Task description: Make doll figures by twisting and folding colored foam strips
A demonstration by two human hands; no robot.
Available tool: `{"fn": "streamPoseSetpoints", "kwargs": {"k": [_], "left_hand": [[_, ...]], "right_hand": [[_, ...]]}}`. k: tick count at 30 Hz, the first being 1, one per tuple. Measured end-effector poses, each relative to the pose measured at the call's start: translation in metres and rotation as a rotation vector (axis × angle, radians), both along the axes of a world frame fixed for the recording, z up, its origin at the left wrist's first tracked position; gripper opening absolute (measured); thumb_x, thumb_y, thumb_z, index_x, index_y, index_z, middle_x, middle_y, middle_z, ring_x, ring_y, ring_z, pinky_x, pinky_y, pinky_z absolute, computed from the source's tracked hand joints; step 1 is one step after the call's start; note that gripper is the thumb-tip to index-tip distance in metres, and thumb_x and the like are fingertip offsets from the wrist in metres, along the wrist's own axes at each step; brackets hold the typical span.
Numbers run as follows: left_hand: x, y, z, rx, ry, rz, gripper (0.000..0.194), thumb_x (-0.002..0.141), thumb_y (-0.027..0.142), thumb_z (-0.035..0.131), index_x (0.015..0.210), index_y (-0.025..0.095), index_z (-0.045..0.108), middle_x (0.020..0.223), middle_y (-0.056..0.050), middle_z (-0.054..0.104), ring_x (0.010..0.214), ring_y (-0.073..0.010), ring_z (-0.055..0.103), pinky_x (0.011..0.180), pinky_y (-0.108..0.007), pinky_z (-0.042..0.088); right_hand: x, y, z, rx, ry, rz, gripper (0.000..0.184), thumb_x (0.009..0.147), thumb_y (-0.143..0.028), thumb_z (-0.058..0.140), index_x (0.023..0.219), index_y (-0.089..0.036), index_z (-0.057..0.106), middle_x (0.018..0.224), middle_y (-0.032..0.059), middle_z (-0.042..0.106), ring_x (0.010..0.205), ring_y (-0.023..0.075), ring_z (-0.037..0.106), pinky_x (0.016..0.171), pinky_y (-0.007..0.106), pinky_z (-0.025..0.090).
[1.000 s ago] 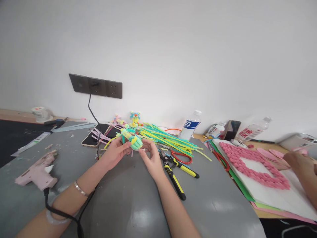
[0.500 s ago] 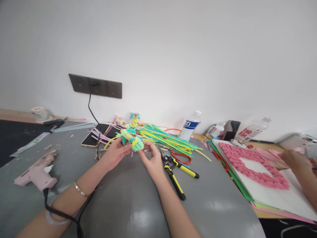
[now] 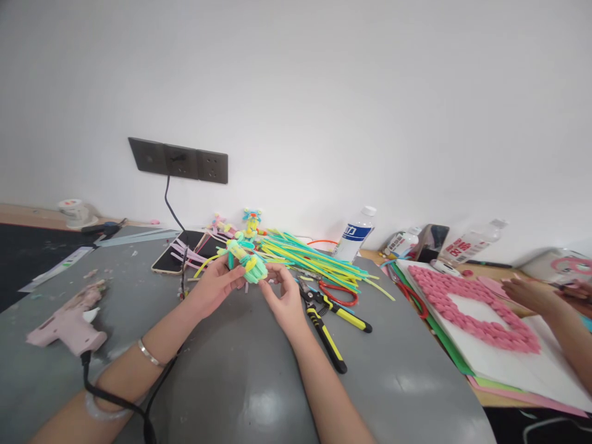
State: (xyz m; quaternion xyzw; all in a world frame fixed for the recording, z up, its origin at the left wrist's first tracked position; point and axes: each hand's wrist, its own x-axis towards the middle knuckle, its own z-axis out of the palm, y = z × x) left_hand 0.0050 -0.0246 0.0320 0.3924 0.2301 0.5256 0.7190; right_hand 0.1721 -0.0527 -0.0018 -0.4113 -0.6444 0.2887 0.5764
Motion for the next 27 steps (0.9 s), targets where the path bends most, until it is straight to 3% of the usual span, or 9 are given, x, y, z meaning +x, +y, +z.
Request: {"fn": "streamPoseSetpoints", "kwargs": {"k": [7, 16, 22, 27], "left_hand": [[0.001, -0.002, 0.003, -0.008, 0.019, 0.014, 0.032, 0.061, 0.022, 0.089, 0.086, 0.015, 0.070, 0.082, -0.001, 0.071, 0.077, -0.0149, 0.066, 0.072, -0.026, 0.056], [-0.001, 0.000, 0.001, -0.011, 0.002, 0.020, 0.035, 0.065, 0.023, 0.087, 0.095, 0.017, 0.071, 0.088, -0.002, 0.073, 0.071, -0.0114, 0.066, 0.067, -0.021, 0.054], [-0.001, 0.001, -0.001, 0.032, 0.006, 0.013, 0.032, 0.067, 0.022, 0.086, 0.095, 0.017, 0.071, 0.087, -0.002, 0.072, 0.070, -0.0107, 0.064, 0.059, -0.019, 0.050], [-0.001, 0.000, 0.000, 0.052, 0.023, 0.023, 0.031, 0.067, 0.024, 0.086, 0.093, 0.016, 0.072, 0.084, -0.001, 0.071, 0.067, -0.0111, 0.062, 0.059, -0.021, 0.048]], "right_hand": [[0.000, -0.001, 0.001, 0.003, -0.030, -0.052, 0.019, 0.089, -0.033, 0.060, 0.104, -0.023, 0.059, 0.091, 0.0041, 0.062, 0.081, 0.0201, 0.056, 0.075, 0.034, 0.042], [-0.001, -0.003, 0.001, 0.011, 0.009, 0.005, 0.030, 0.089, -0.037, 0.060, 0.116, -0.024, 0.058, 0.095, 0.0051, 0.063, 0.085, 0.0218, 0.058, 0.080, 0.038, 0.045], [0.000, -0.005, 0.009, -0.057, 0.157, 0.091, 0.024, 0.091, -0.041, 0.057, 0.106, -0.024, 0.063, 0.091, 0.0042, 0.066, 0.080, 0.0207, 0.061, 0.076, 0.036, 0.050], [-0.001, -0.003, 0.011, -0.076, 0.159, 0.082, 0.027, 0.089, -0.046, 0.059, 0.103, -0.023, 0.063, 0.090, 0.0045, 0.067, 0.080, 0.0212, 0.063, 0.074, 0.036, 0.052]]}}
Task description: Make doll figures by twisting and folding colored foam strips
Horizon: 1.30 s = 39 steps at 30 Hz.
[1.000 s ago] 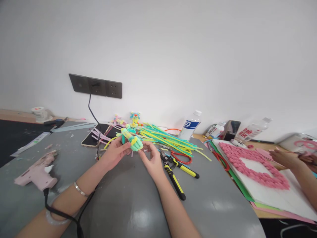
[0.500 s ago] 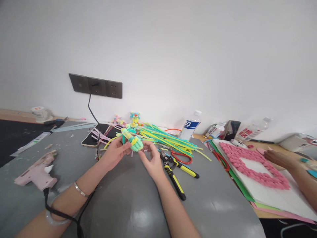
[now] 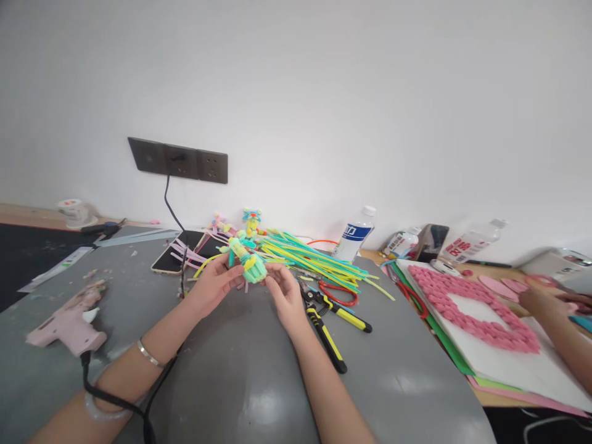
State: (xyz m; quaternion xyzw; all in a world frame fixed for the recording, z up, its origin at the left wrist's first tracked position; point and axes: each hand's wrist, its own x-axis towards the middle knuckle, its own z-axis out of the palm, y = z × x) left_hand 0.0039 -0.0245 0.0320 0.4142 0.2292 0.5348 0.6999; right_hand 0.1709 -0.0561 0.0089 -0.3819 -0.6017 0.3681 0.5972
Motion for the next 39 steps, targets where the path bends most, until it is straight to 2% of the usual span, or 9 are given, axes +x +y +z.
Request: {"fn": "streamPoseSetpoints", "kwargs": {"k": [6, 11, 14, 17, 20, 26, 34, 39], "left_hand": [[0.000, 0.000, 0.000, 0.008, 0.009, -0.003, 0.031, 0.067, 0.024, 0.086, 0.093, 0.017, 0.072, 0.085, -0.001, 0.071, 0.071, -0.0125, 0.064, 0.064, -0.023, 0.050], [-0.001, 0.002, 0.000, 0.002, 0.002, 0.034, 0.032, 0.068, 0.025, 0.085, 0.095, 0.016, 0.071, 0.086, -0.003, 0.072, 0.071, -0.0136, 0.065, 0.067, -0.025, 0.053], [-0.002, 0.005, 0.000, -0.034, -0.016, 0.094, 0.036, 0.064, 0.026, 0.088, 0.095, 0.017, 0.071, 0.091, -0.004, 0.074, 0.083, -0.0169, 0.068, 0.074, -0.026, 0.055], [-0.003, 0.007, -0.002, -0.053, 0.003, 0.122, 0.038, 0.062, 0.027, 0.088, 0.094, 0.016, 0.070, 0.091, -0.003, 0.074, 0.085, -0.0170, 0.069, 0.076, -0.027, 0.056], [-0.004, 0.008, -0.003, -0.058, 0.022, 0.118, 0.037, 0.064, 0.027, 0.088, 0.095, 0.016, 0.070, 0.090, -0.003, 0.073, 0.086, -0.0173, 0.069, 0.077, -0.027, 0.056], [-0.004, 0.008, -0.006, -0.057, 0.050, 0.110, 0.036, 0.065, 0.027, 0.087, 0.095, 0.016, 0.071, 0.092, -0.004, 0.074, 0.087, -0.0180, 0.070, 0.077, -0.028, 0.057], [-0.004, 0.007, -0.005, -0.006, 0.097, 0.072, 0.038, 0.065, 0.032, 0.086, 0.096, 0.015, 0.072, 0.095, -0.008, 0.076, 0.085, -0.0207, 0.070, 0.078, -0.032, 0.056], [-0.003, 0.009, -0.009, 0.063, 0.152, 0.074, 0.036, 0.069, 0.034, 0.083, 0.099, 0.016, 0.071, 0.093, -0.006, 0.074, 0.078, -0.0186, 0.068, 0.068, -0.028, 0.055]], "right_hand": [[-0.002, 0.002, -0.004, -0.017, 0.014, 0.006, 0.025, 0.088, -0.046, 0.063, 0.100, -0.024, 0.062, 0.091, 0.0050, 0.066, 0.081, 0.0206, 0.062, 0.071, 0.034, 0.052], [0.001, 0.002, -0.003, -0.015, 0.018, -0.018, 0.032, 0.088, -0.048, 0.059, 0.108, -0.024, 0.061, 0.098, 0.0059, 0.067, 0.082, 0.0208, 0.062, 0.078, 0.037, 0.052], [0.005, 0.003, -0.003, -0.011, 0.060, -0.139, 0.026, 0.088, -0.044, 0.061, 0.103, -0.023, 0.064, 0.098, 0.0058, 0.067, 0.082, 0.0199, 0.062, 0.079, 0.036, 0.051], [0.008, 0.005, -0.005, -0.023, 0.070, -0.257, 0.018, 0.086, -0.040, 0.065, 0.090, -0.022, 0.065, 0.086, 0.0037, 0.066, 0.076, 0.0183, 0.059, 0.072, 0.032, 0.049], [0.010, 0.006, -0.006, -0.026, 0.062, -0.291, 0.018, 0.084, -0.039, 0.066, 0.082, -0.021, 0.065, 0.076, 0.0020, 0.063, 0.069, 0.0170, 0.055, 0.066, 0.030, 0.047], [0.010, 0.007, -0.006, -0.028, 0.032, -0.279, 0.021, 0.079, -0.041, 0.070, 0.078, -0.021, 0.065, 0.077, 0.0028, 0.065, 0.071, 0.0185, 0.057, 0.065, 0.031, 0.047], [0.008, 0.005, -0.002, 0.006, 0.021, -0.240, 0.020, 0.085, -0.040, 0.066, 0.076, -0.022, 0.061, 0.069, -0.0011, 0.057, 0.064, 0.0155, 0.052, 0.063, 0.029, 0.043], [0.007, 0.005, -0.002, 0.024, 0.025, -0.238, 0.021, 0.085, -0.040, 0.065, 0.075, -0.022, 0.062, 0.070, -0.0006, 0.060, 0.062, 0.0153, 0.052, 0.063, 0.030, 0.044]]}}
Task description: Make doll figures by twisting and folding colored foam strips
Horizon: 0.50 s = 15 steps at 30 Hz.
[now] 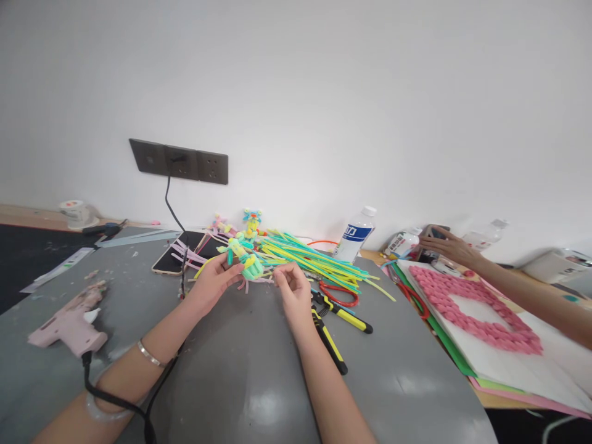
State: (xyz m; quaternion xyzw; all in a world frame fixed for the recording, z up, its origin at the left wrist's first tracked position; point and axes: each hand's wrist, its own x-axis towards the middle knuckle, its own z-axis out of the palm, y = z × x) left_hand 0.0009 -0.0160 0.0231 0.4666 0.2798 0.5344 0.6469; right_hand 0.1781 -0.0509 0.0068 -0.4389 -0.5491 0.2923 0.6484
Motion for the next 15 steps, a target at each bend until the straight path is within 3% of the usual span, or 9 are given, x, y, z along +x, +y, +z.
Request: {"fn": "streamPoseSetpoints", "kwargs": {"k": [3, 8, 15], "left_hand": [[0.0006, 0.0015, -0.0047, 0.045, 0.063, 0.006, 0.035, 0.069, 0.030, 0.083, 0.099, 0.017, 0.070, 0.093, -0.006, 0.074, 0.079, -0.0194, 0.068, 0.067, -0.027, 0.054], [0.0012, 0.0030, -0.0103, 0.085, 0.156, -0.014, 0.039, 0.064, 0.029, 0.085, 0.098, 0.017, 0.071, 0.092, -0.005, 0.075, 0.092, -0.0267, 0.070, 0.083, -0.036, 0.055], [0.0013, 0.0022, -0.0097, 0.119, 0.228, -0.057, 0.050, 0.064, 0.036, 0.083, 0.107, 0.016, 0.067, 0.113, -0.009, 0.072, 0.106, -0.0316, 0.067, 0.093, -0.045, 0.053]], "right_hand": [[0.0002, 0.0002, 0.0002, -0.010, 0.002, -0.024, 0.017, 0.083, -0.038, 0.069, 0.077, -0.022, 0.067, 0.073, 0.0009, 0.065, 0.062, 0.0159, 0.054, 0.061, 0.030, 0.044], [0.0024, 0.0008, 0.0003, -0.011, 0.020, -0.087, 0.016, 0.079, -0.038, 0.071, 0.079, -0.022, 0.072, 0.077, 0.0034, 0.071, 0.067, 0.0188, 0.059, 0.063, 0.032, 0.047], [0.0038, 0.0007, 0.0006, -0.005, 0.023, -0.115, 0.018, 0.083, -0.037, 0.065, 0.082, -0.022, 0.074, 0.074, 0.0026, 0.070, 0.066, 0.0173, 0.058, 0.060, 0.029, 0.045]]}}
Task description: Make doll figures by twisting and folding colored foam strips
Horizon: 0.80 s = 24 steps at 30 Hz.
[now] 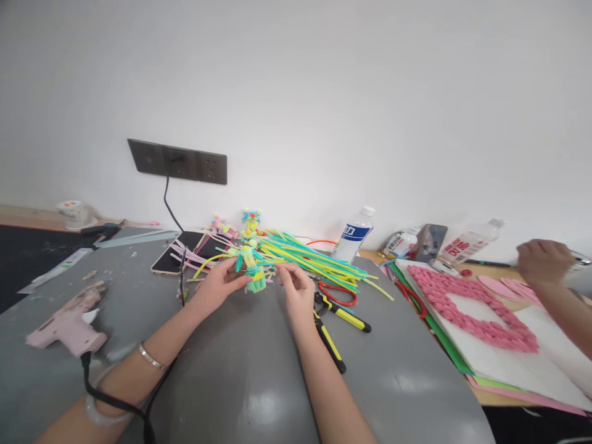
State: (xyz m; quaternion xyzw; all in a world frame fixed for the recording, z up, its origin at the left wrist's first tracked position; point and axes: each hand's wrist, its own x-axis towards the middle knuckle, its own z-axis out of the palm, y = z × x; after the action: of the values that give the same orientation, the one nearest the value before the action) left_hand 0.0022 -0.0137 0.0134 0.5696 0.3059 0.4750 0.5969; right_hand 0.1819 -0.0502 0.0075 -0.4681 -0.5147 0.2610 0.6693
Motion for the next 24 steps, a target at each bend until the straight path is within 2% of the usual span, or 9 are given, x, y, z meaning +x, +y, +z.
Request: {"fn": "streamPoseSetpoints", "kwargs": {"k": [6, 11, 17, 24], "left_hand": [[0.0007, 0.0003, -0.0024, 0.045, 0.040, -0.016, 0.051, 0.068, 0.039, 0.080, 0.110, 0.014, 0.065, 0.116, -0.011, 0.071, 0.109, -0.0324, 0.067, 0.095, -0.047, 0.053], [0.0014, 0.0003, -0.0040, 0.060, 0.042, -0.029, 0.049, 0.069, 0.038, 0.079, 0.109, 0.013, 0.064, 0.117, -0.011, 0.071, 0.110, -0.0317, 0.066, 0.095, -0.045, 0.053], [0.0002, 0.0002, -0.0032, 0.049, 0.049, -0.018, 0.053, 0.070, 0.041, 0.078, 0.113, 0.014, 0.062, 0.119, -0.012, 0.069, 0.111, -0.0319, 0.066, 0.088, -0.042, 0.057], [0.0000, -0.0005, -0.0031, 0.047, 0.051, -0.037, 0.052, 0.072, 0.041, 0.077, 0.114, 0.015, 0.061, 0.118, -0.011, 0.069, 0.107, -0.0303, 0.067, 0.080, -0.038, 0.059]], "right_hand": [[-0.0009, 0.0004, 0.0004, 0.011, 0.016, 0.002, 0.012, 0.078, -0.034, 0.071, 0.081, -0.022, 0.074, 0.081, 0.0035, 0.072, 0.077, 0.0208, 0.063, 0.068, 0.032, 0.048], [0.0002, 0.0018, -0.0011, 0.016, 0.051, -0.017, 0.010, 0.075, -0.031, 0.073, 0.077, -0.021, 0.070, 0.071, 0.0009, 0.066, 0.067, 0.0173, 0.057, 0.062, 0.030, 0.045], [0.0000, 0.0007, -0.0006, 0.044, 0.108, -0.051, 0.012, 0.079, -0.030, 0.069, 0.078, -0.020, 0.062, 0.070, -0.0014, 0.058, 0.064, 0.0146, 0.052, 0.060, 0.027, 0.040], [-0.0016, 0.0006, 0.0008, 0.089, 0.148, 0.030, 0.015, 0.082, -0.028, 0.066, 0.078, -0.022, 0.053, 0.073, -0.0025, 0.053, 0.064, 0.0132, 0.048, 0.062, 0.027, 0.038]]}}
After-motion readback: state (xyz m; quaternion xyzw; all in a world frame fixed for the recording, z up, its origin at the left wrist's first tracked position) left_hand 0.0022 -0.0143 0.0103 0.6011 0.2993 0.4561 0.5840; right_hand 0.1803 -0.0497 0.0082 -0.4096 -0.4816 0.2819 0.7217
